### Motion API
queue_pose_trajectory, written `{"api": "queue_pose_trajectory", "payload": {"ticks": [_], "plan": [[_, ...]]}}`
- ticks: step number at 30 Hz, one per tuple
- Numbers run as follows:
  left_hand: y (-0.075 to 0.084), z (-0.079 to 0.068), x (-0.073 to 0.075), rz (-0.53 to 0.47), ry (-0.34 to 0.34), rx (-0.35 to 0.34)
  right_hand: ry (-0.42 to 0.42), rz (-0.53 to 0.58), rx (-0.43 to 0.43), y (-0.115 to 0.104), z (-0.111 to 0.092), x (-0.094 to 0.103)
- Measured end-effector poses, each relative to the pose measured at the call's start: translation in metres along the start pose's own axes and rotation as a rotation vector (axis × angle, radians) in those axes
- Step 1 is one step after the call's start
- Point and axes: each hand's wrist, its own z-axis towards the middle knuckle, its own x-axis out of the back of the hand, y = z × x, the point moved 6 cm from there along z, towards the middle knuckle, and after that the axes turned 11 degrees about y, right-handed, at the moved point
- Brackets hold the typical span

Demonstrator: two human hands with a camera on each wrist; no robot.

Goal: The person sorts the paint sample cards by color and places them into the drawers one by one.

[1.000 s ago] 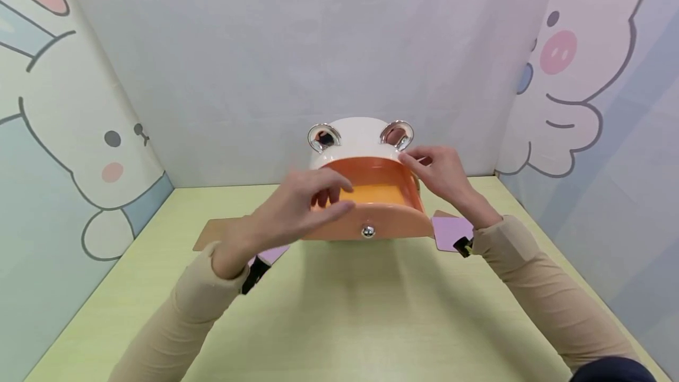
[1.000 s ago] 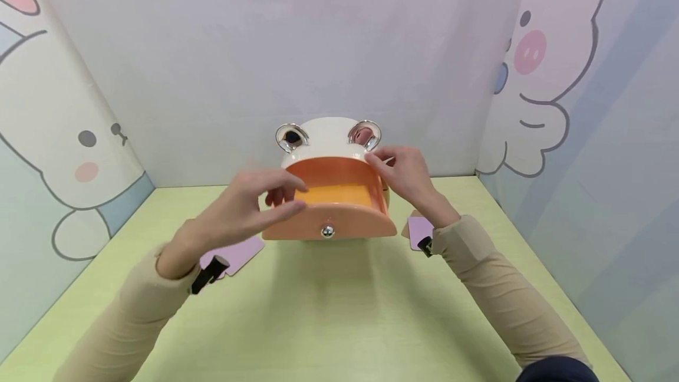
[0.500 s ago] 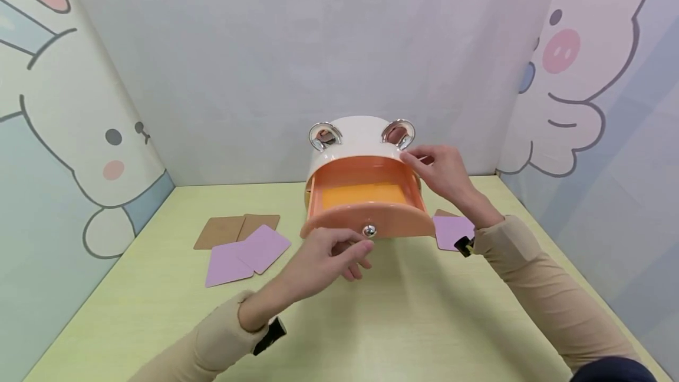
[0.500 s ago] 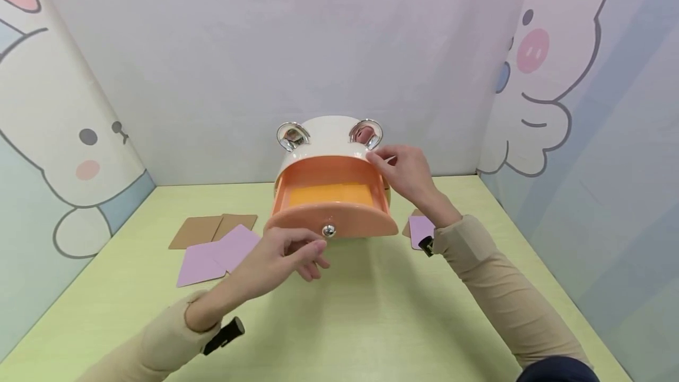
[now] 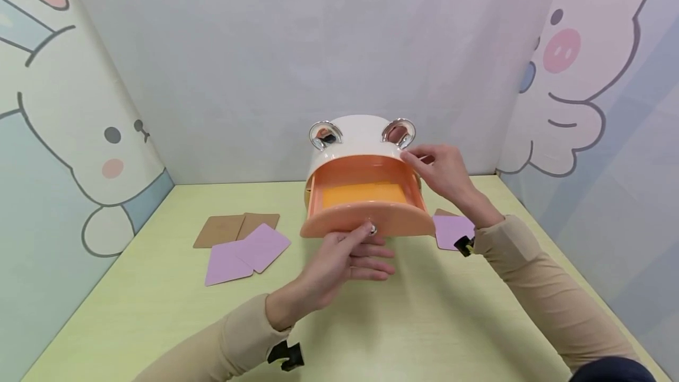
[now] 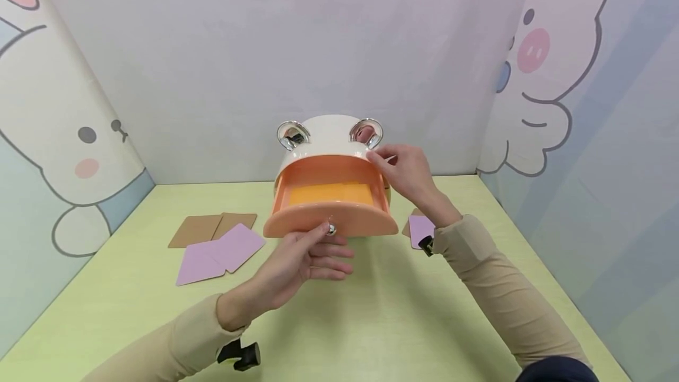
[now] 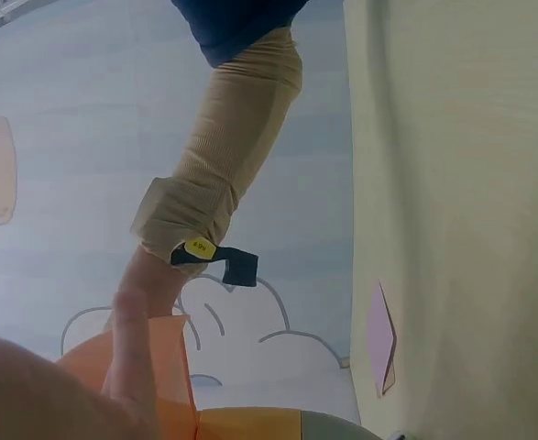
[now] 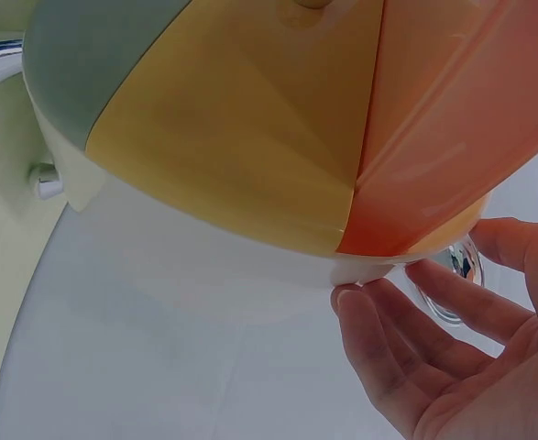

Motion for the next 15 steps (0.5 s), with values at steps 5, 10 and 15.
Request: {"api": "queue_pose_trajectory", "payload": {"ticks": [5, 10, 15], "plan": [[0.0026, 0.0019, -0.0037, -0.085, 0.013, -0.029, 0.000, 0.005, -0.004, 0.0001, -0.0008, -0.0005], [0.0059, 0.0016, -0.0063, -0.103, 0.024, -0.052, -0.009, 0.011, -0.006, -0.0007, -0.0019, -0.0010], [0.0098, 0.0025, -0.0084, -0.110, 0.040, -0.081, -0.019, -0.004, -0.006, -0.0004, -0.0009, 0.0000]]}}
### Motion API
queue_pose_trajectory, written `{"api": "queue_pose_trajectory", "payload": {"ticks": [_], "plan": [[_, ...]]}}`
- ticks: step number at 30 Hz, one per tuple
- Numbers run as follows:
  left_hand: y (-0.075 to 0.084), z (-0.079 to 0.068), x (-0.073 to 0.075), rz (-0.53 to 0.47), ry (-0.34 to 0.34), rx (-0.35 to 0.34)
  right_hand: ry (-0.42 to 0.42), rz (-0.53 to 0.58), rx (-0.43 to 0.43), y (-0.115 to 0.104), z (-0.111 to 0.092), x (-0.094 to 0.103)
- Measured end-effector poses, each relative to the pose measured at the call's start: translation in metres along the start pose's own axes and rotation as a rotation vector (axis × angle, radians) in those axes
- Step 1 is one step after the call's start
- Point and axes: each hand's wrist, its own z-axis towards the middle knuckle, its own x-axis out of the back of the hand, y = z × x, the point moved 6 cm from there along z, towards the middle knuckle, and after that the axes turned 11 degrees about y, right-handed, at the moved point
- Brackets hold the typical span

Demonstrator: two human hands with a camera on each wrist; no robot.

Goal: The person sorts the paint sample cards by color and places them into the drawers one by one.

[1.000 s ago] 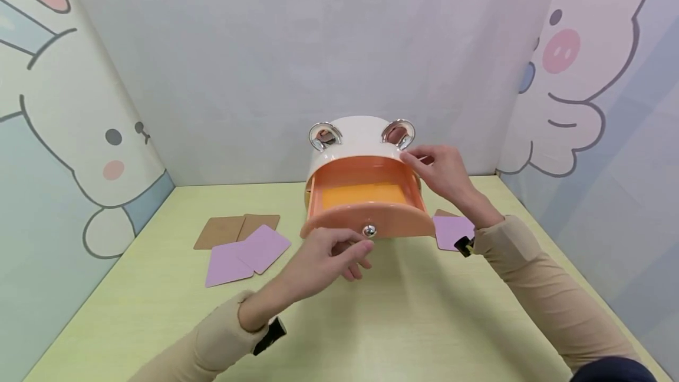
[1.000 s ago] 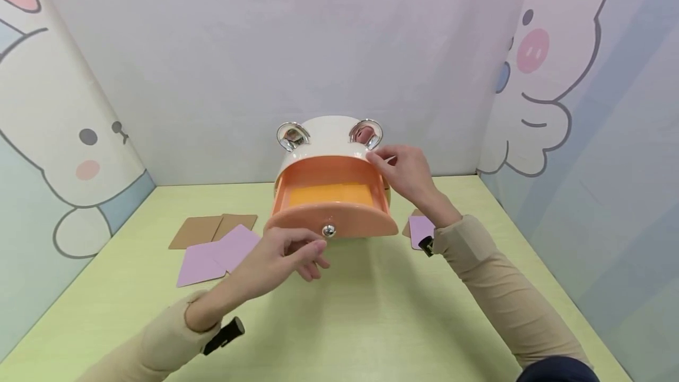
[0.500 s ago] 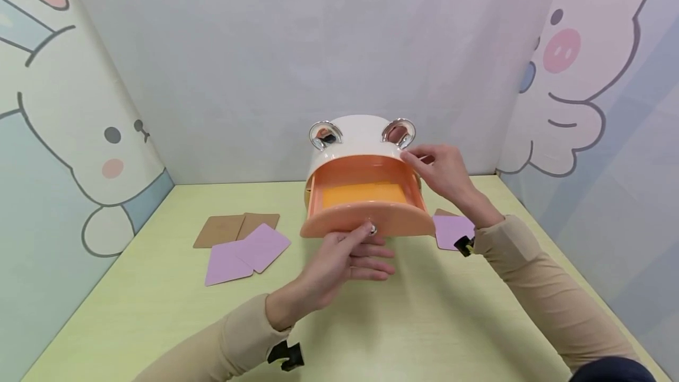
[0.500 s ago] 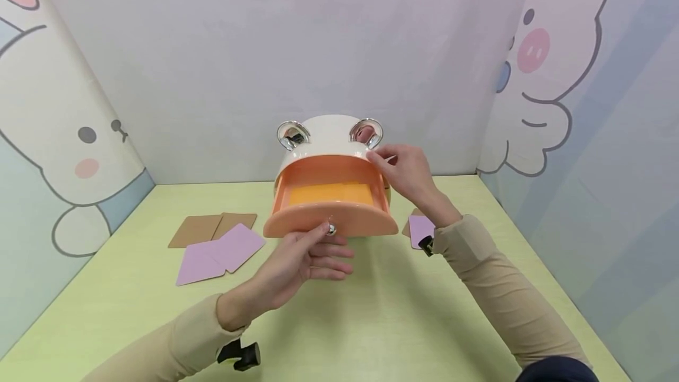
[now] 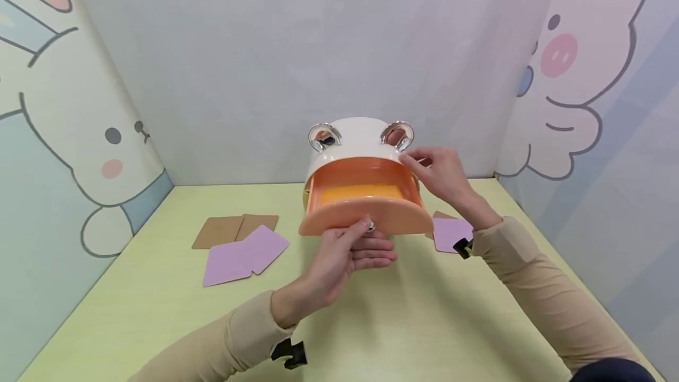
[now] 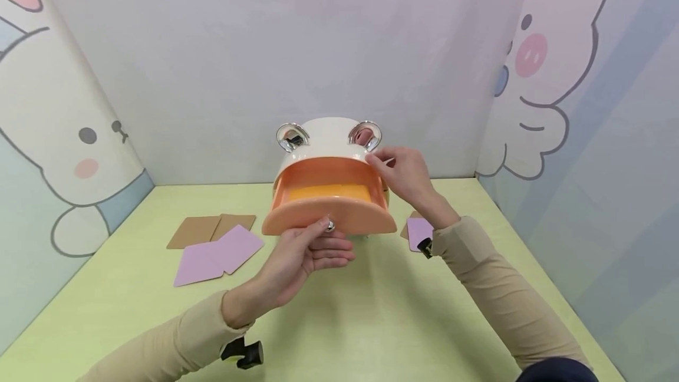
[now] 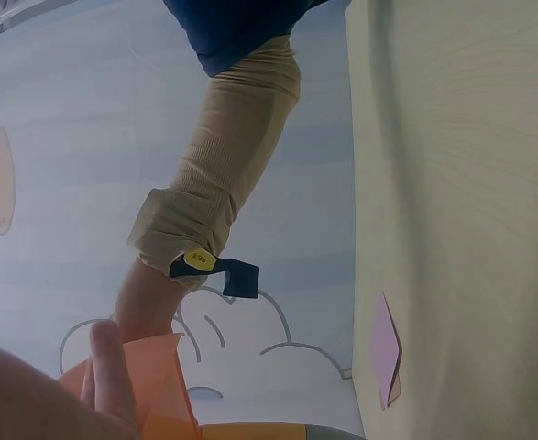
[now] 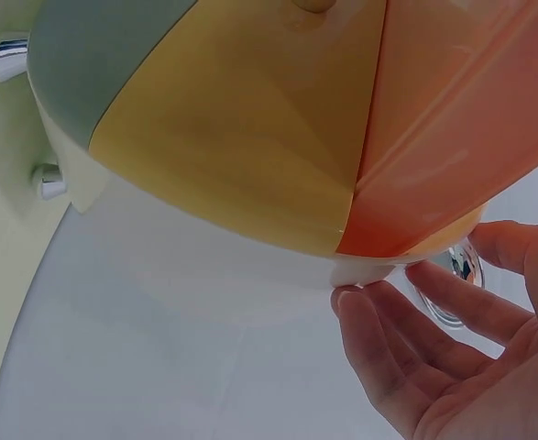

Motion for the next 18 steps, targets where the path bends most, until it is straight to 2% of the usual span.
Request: {"api": "queue_pose_trajectory", "payload": {"ticks": [11, 18], "plan": [[0.0002, 0.0039, 0.0033, -0.003, 0.038, -0.029, -0.012, 0.012, -0.013, 0.0009, -0.0020, -0.0010], [0.0004, 0.0067, 0.0039, 0.004, 0.027, -0.051, 0.012, 0.014, 0.008, 0.0002, -0.0015, -0.0003]]}}
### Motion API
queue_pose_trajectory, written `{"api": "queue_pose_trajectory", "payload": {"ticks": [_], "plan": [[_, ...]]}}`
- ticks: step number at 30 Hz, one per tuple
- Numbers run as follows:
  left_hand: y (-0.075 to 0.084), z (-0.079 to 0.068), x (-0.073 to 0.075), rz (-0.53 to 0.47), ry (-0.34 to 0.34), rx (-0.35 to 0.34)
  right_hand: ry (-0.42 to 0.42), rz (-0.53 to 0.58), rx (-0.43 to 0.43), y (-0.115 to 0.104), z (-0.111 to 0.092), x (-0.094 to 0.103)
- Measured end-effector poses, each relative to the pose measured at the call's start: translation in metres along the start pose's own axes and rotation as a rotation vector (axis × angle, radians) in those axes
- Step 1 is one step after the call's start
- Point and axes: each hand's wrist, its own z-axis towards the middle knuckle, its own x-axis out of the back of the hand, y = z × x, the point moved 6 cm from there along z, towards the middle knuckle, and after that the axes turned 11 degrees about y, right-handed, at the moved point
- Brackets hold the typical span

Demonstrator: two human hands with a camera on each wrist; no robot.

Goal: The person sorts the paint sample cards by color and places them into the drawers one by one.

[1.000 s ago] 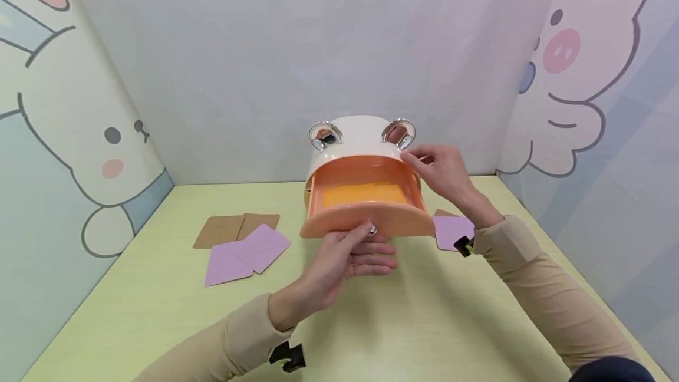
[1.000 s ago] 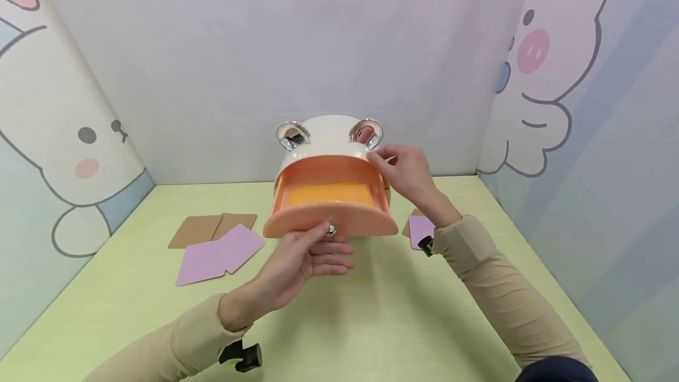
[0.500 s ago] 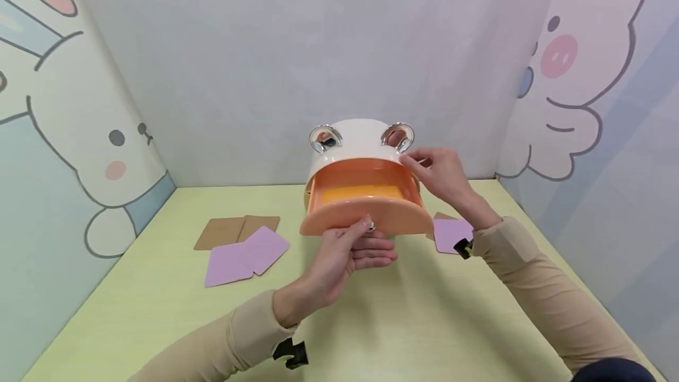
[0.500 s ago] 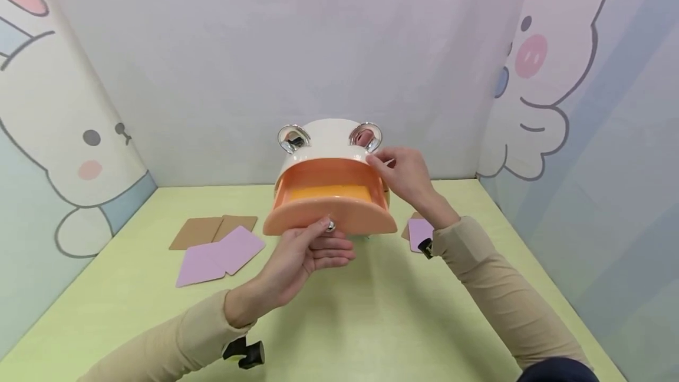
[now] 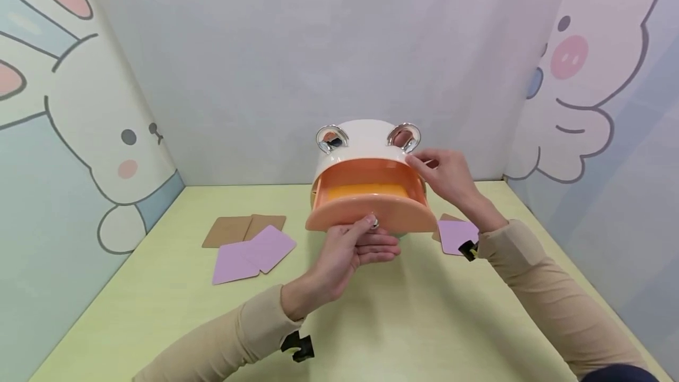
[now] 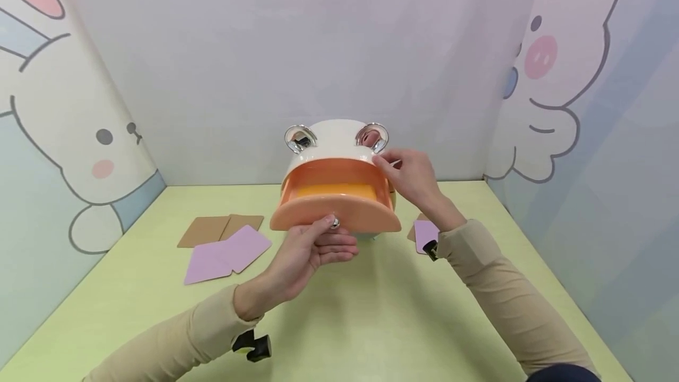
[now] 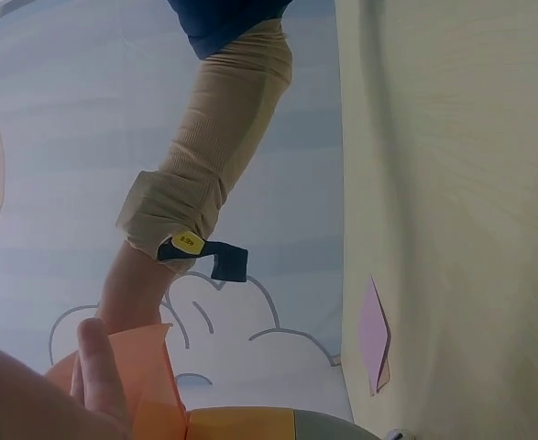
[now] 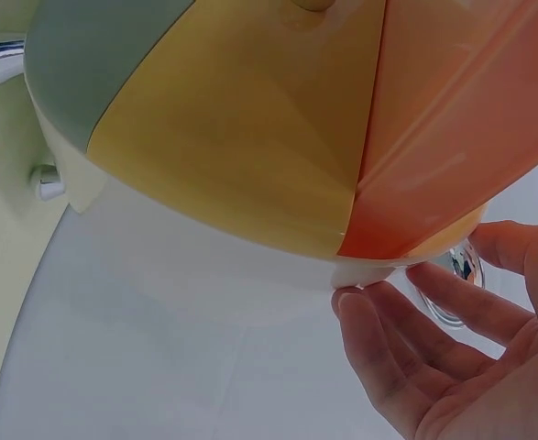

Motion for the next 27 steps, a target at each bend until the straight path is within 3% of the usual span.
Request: {"api": "queue_pose_trajectory", "payload": {"ticks": [13, 27], "plan": [[0.003, 0.006, 0.003, 0.005, 0.015, -0.028, -0.001, 0.000, 0.018, 0.000, 0.000, -0.003], [0.007, 0.026, -0.001, -0.010, 0.029, -0.049, -0.002, 0.002, 0.002, -0.001, 0.001, 0.001]]}}
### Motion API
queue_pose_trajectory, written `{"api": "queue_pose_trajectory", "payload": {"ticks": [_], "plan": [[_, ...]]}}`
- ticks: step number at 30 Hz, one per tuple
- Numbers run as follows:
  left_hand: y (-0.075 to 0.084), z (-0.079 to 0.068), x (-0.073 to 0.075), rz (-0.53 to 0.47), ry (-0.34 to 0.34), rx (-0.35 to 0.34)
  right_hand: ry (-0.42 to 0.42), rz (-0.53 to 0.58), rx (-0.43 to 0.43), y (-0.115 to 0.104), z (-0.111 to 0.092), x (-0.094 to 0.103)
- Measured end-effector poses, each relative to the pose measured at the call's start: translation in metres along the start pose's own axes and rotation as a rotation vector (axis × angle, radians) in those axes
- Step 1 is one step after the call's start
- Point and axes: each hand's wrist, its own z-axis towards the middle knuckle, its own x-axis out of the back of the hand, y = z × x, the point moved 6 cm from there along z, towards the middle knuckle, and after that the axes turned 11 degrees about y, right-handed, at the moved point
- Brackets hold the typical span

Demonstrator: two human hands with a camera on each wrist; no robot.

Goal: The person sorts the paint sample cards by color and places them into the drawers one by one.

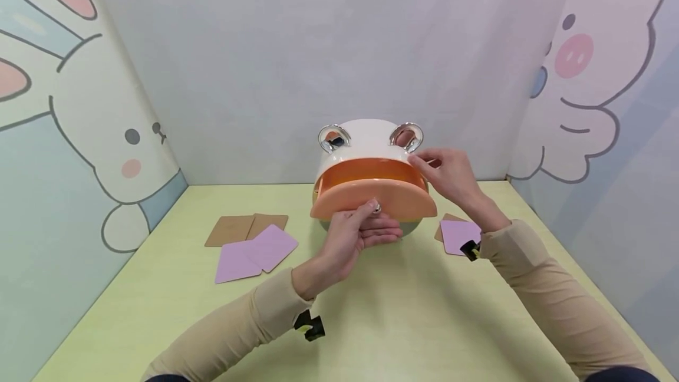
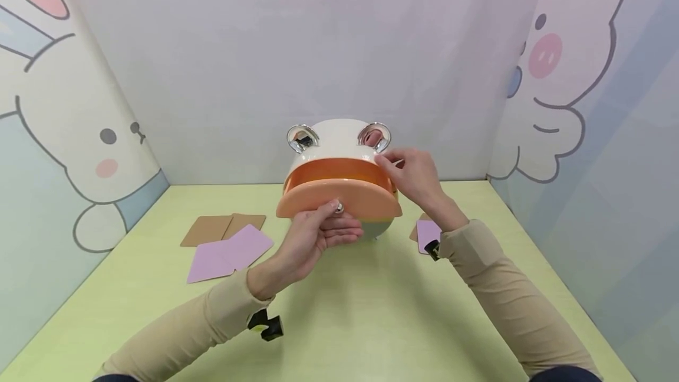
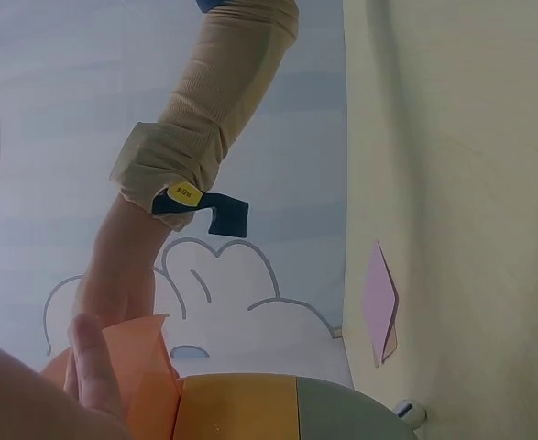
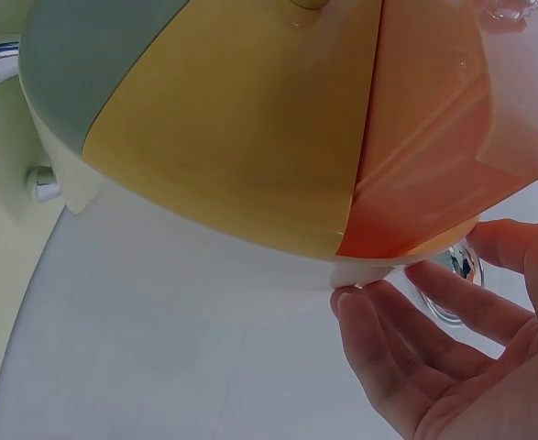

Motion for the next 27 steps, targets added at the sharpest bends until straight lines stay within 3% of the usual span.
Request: {"api": "queue_pose_trajectory", "payload": {"ticks": [17, 27], "plan": [[0.004, 0.017, 0.004, -0.031, 0.028, -0.014, 0.020, -0.032, 0.016, -0.003, 0.002, 0.001], [0.004, 0.025, 0.005, -0.046, 0.033, -0.006, -0.010, -0.050, -0.004, 0.000, 0.001, 0.000]]}}
